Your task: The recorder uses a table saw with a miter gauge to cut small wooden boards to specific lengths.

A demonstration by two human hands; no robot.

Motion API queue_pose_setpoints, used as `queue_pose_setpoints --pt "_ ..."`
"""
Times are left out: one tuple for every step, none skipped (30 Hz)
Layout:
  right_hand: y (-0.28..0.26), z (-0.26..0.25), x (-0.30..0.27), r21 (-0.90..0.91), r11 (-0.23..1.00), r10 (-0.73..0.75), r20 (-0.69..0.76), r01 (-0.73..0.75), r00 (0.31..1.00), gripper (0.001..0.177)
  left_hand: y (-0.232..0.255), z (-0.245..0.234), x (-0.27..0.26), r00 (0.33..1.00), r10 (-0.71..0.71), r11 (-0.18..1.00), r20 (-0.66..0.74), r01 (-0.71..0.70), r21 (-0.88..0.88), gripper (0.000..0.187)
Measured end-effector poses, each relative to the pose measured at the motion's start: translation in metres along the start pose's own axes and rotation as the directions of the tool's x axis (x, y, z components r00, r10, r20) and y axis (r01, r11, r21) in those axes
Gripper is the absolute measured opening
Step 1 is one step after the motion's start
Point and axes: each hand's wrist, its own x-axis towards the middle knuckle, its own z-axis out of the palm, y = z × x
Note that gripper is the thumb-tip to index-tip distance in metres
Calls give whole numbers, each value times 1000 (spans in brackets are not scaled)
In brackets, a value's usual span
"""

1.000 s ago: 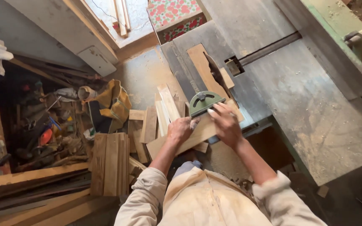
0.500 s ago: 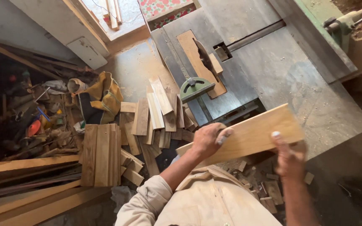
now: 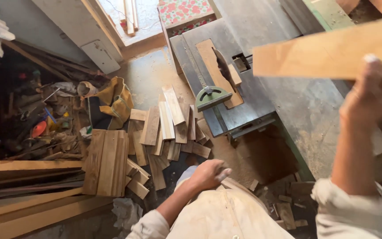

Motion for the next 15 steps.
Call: queue_pose_setpoints --pt "-6 36 13 581 789 309 -98 -198 946 40 -6 -4 -9 998 -67 998 -5 67 6 33" --pt "7 62 14 587 786 307 -96 -195 947 40 0 -13 -18 998 -69 998 -13 69 6 33" --pt "20 88 15 551 805 324 -96 -221 941 43 5 -24 -27 984 -175 984 -15 175 14 34" --pt "33 115 16 516 820 340 -93 -247 936 46 11 -33 -36 960 -280 960 -21 280 19 34" --pt "26 126 21 525 816 336 -89 -243 938 46 -4 -29 -39 958 -284 959 -31 284 16 34" --pt "18 139 27 546 788 363 -39 -285 931 44 -19 -26 -43 947 -310 951 -85 310 -5 34" --pt "9 153 33 564 759 387 12 -326 922 43 -35 -22 -47 932 -336 942 -139 335 -27 35" --pt "5 160 36 577 750 380 25 -324 925 43 -42 -22 -51 925 -346 938 -155 345 -37 35" --pt "2 167 38 606 738 336 53 -298 940 41 -49 -21 -55 913 -367 930 -176 364 -53 34" --pt "-2 172 40 634 723 293 79 -275 953 39 -56 -19 -61 901 -389 921 -195 383 -69 33" --pt "-7 167 43 646 712 286 91 -275 954 39 -58 -20 -62 893 -400 916 -208 392 -79 33" --pt "-10 158 44 621 713 312 132 -324 941 38 -59 -21 -65 883 -417 908 -214 416 -53 34" --pt "-14 150 45 595 713 338 171 -371 925 37 -61 -21 -67 874 -434 898 -220 439 -27 34" --pt "-33 125 52 596 711 336 179 -374 925 37 -64 -21 -66 871 -440 895 -220 444 -33 34" --pt "-51 99 60 515 665 465 281 -541 840 37 -67 -21 -66 883 -408 909 -231 415 -17 34"
